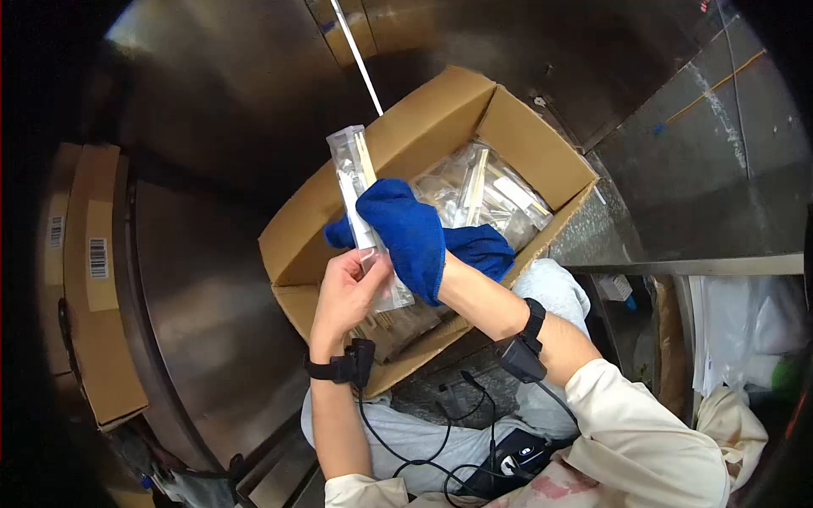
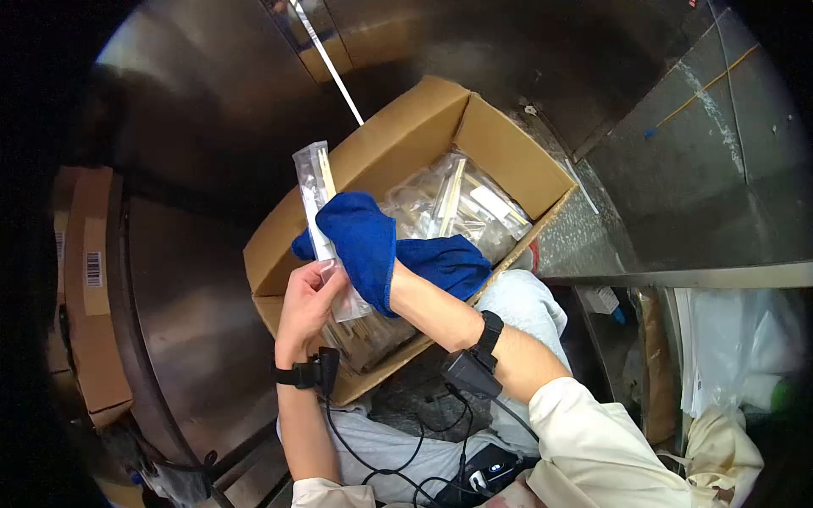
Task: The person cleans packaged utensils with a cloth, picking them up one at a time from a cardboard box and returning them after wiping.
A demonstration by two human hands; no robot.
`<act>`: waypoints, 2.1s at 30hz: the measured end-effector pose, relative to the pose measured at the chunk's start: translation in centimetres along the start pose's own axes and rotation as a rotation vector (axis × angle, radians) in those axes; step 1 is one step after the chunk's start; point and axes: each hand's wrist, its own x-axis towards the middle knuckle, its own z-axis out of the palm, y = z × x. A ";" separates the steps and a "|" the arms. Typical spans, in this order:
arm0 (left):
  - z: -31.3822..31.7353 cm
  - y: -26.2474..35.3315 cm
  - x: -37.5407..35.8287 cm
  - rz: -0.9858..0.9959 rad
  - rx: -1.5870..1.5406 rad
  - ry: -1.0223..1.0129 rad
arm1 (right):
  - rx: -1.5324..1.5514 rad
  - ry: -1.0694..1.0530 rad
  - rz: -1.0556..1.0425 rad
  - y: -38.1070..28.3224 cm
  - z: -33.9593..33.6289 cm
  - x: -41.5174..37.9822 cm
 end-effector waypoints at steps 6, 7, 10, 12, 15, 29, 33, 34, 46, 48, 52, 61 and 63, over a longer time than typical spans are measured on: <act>-0.2 0.9 -0.1 -0.095 -0.001 -0.163 | 0.113 0.089 -0.091 0.0 0.4 0.9; -0.1 1.0 -0.3 -0.138 -0.009 -0.181 | 0.085 0.064 -0.117 -0.2 0.2 0.9; -0.4 1.5 -0.7 -0.187 0.136 -0.295 | -0.251 0.077 -0.258 -0.8 -0.5 1.4; -0.5 1.2 -1.1 -0.216 0.142 -0.350 | -0.440 0.082 -0.324 -0.9 -0.7 1.4; -0.6 1.2 -1.4 -0.249 0.188 -0.419 | -0.447 -0.042 -0.263 -1.6 -1.1 1.2; 0.1 1.4 -1.9 -0.312 0.522 -0.836 | -0.438 0.052 -0.355 -2.3 -2.3 2.9; -0.2 0.7 -1.7 -0.240 0.362 -0.719 | -0.558 0.040 -0.327 -2.5 -2.8 3.4; -0.1 1.1 -1.7 -0.248 0.247 -0.639 | -0.563 -0.015 -0.330 -2.5 -2.6 3.4; -4.1 0.8 -0.2 0.039 0.017 0.342 | -0.612 -0.309 -0.457 -2.0 0.4 2.8; -4.3 1.1 0.1 0.074 -0.080 0.419 | -0.535 -0.290 -0.482 -1.3 1.2 1.9; -4.0 1.7 -0.1 0.004 0.041 0.396 | -0.308 -0.264 -0.387 -1.2 1.9 0.7; -4.0 1.0 -0.4 0.123 0.004 0.428 | -0.217 -0.425 -0.355 -2.0 1.5 1.0; -4.4 0.9 -0.7 0.147 0.007 0.460 | -0.090 -0.488 -0.306 -2.3 1.5 0.8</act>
